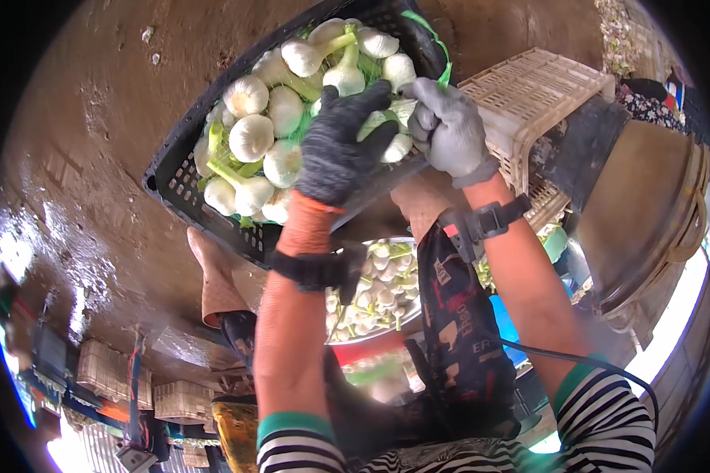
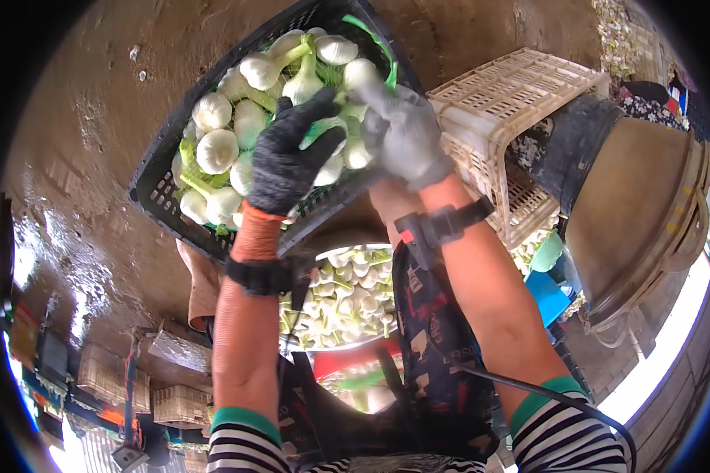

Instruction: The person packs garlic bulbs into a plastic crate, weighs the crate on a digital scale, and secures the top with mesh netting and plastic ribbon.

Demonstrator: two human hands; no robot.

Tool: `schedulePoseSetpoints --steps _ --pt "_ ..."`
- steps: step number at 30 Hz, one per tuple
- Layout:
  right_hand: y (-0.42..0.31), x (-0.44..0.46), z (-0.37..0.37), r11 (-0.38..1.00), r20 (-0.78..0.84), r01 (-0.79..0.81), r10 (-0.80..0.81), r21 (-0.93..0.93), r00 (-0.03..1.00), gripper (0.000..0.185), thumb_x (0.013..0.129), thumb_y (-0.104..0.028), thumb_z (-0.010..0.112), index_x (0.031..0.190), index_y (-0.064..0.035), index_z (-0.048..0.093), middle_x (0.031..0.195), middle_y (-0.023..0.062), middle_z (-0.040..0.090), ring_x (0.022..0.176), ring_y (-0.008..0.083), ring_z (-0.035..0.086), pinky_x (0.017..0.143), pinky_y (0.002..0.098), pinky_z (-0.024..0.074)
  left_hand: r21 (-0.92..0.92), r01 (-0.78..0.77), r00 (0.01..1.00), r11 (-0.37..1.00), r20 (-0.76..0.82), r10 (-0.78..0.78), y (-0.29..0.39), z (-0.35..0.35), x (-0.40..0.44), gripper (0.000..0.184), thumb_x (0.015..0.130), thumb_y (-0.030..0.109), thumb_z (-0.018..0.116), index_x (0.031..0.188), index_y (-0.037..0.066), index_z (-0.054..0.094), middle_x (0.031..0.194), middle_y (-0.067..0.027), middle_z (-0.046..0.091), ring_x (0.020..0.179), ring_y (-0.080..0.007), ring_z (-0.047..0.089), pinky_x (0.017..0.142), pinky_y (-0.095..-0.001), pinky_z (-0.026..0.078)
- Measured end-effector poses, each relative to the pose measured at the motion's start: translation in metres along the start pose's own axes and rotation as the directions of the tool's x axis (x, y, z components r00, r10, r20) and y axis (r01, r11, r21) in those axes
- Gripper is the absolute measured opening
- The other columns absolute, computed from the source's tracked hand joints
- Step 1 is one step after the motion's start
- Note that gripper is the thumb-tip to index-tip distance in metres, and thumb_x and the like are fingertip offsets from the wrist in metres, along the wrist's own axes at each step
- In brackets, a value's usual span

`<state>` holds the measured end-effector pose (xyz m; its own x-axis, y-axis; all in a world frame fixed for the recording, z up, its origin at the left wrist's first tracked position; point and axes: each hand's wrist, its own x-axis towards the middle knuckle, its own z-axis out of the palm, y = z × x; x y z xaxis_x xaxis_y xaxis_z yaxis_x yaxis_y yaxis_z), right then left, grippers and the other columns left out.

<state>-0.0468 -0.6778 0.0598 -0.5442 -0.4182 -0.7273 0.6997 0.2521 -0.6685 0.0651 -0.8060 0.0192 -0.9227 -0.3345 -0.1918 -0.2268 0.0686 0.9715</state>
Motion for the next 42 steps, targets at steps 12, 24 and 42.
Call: schedulePoseSetpoints --steps 12,24,42 --pt "-0.022 0.0 0.026 0.977 -0.082 -0.189 0.197 0.097 0.977 0.036 0.089 -0.039 0.055 0.097 -0.004 0.061 0.052 -0.0063 0.035 0.043 0.0048 0.032 0.04 0.0201 0.0248 -0.307 0.318 0.948 0.897 0.137 -0.289 -0.007 -0.023 0.02 0.021 0.085 0.017 0.063 0.098 0.001 0.064 0.083 -0.0053 0.063 0.077 -0.0128 0.058 0.072 -0.0261 0.047" --pt "-0.061 0.033 0.063 0.912 0.153 0.324 -0.293 -0.25 0.944 0.027 0.092 -0.02 0.048 0.111 -0.0026 0.056 0.064 0.0012 0.052 0.051 0.0076 0.048 0.042 0.0212 0.0387 -0.004 0.348 0.872 0.937 0.37 -0.322 0.007 -0.041 0.038 0.022 0.083 0.012 0.06 0.099 -0.002 0.064 0.072 -0.0036 0.062 0.063 -0.0105 0.055 0.062 -0.0264 0.047" --pt "0.022 -0.02 0.036 0.782 -0.023 0.138 -0.191 -0.608 0.981 0.018 0.084 -0.019 0.06 0.095 -0.0049 0.064 0.073 0.0095 0.064 0.066 0.0128 0.06 0.063 0.0269 0.0476 -0.059 0.393 0.887 0.918 0.286 -0.362 0.001 -0.051 0.028 0.023 0.079 0.012 0.067 0.099 0.002 0.065 0.09 -0.0045 0.067 0.081 -0.0108 0.06 0.076 -0.0265 0.048"
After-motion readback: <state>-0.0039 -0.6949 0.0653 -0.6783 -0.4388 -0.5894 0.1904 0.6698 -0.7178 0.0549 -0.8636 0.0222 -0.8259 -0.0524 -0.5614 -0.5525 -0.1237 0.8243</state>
